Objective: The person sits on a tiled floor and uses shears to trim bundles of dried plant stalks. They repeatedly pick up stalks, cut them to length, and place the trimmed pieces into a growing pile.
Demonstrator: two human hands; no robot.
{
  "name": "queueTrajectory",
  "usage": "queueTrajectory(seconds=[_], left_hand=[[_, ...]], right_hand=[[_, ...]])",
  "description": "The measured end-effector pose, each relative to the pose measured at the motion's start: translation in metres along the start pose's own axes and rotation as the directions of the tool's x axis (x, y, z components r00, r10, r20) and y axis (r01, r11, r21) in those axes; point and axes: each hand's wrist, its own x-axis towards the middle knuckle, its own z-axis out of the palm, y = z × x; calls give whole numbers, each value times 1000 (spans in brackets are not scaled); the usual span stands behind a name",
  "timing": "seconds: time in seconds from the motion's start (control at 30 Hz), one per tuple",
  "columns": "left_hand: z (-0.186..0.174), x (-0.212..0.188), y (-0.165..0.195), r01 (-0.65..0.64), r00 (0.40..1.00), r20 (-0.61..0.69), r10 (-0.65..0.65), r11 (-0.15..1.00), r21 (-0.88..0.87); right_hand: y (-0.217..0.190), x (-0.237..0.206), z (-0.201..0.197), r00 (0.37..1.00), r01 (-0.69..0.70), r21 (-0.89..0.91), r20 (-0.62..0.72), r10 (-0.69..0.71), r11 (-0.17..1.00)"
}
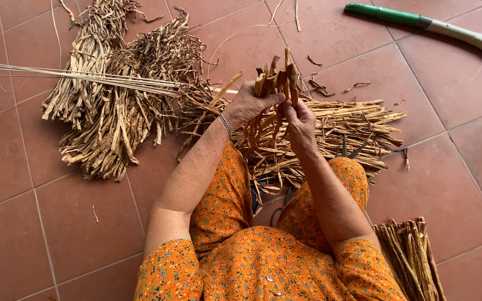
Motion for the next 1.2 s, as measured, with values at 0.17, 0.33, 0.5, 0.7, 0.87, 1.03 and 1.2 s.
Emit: queueTrajectory(seconds=[0.17, 0.33, 0.5, 0.7, 0.87, 1.03, 1.2], left_hand=[[4, -4, 1, 42, 999, -10, -42, 998, 45], [6, -7, 5, -58, 998, -19, 56, 996, -74], [10, -13, 5, -34, 999, -24, 37, 994, 104], [20, -31, 3, -93, 995, 53, 82, 967, 235], [27, -31, -4, -342, 931, -7, 366, 877, 338], [-11, -33, -17, 79, 964, -254, 78, 828, 555], [-56, -57, -34, 12, 838, -515, 181, 937, 349]], right_hand=[[0, -2, 0, 997, 77, -165, 37, -71, 983], [-12, -1, 0, 990, -54, -219, 117, 82, 974], [-33, -8, 1, 981, -40, -290, 171, 93, 956], [-47, -29, 4, 970, 101, -559, 240, 44, 823], [-47, -29, -9, 840, 519, -611, 496, -222, 598], [-20, -2, -52, 1000, 5, -356, 24, 4, 934], [49, -26, -46, 663, -715, -150, -454, 595, 683]])
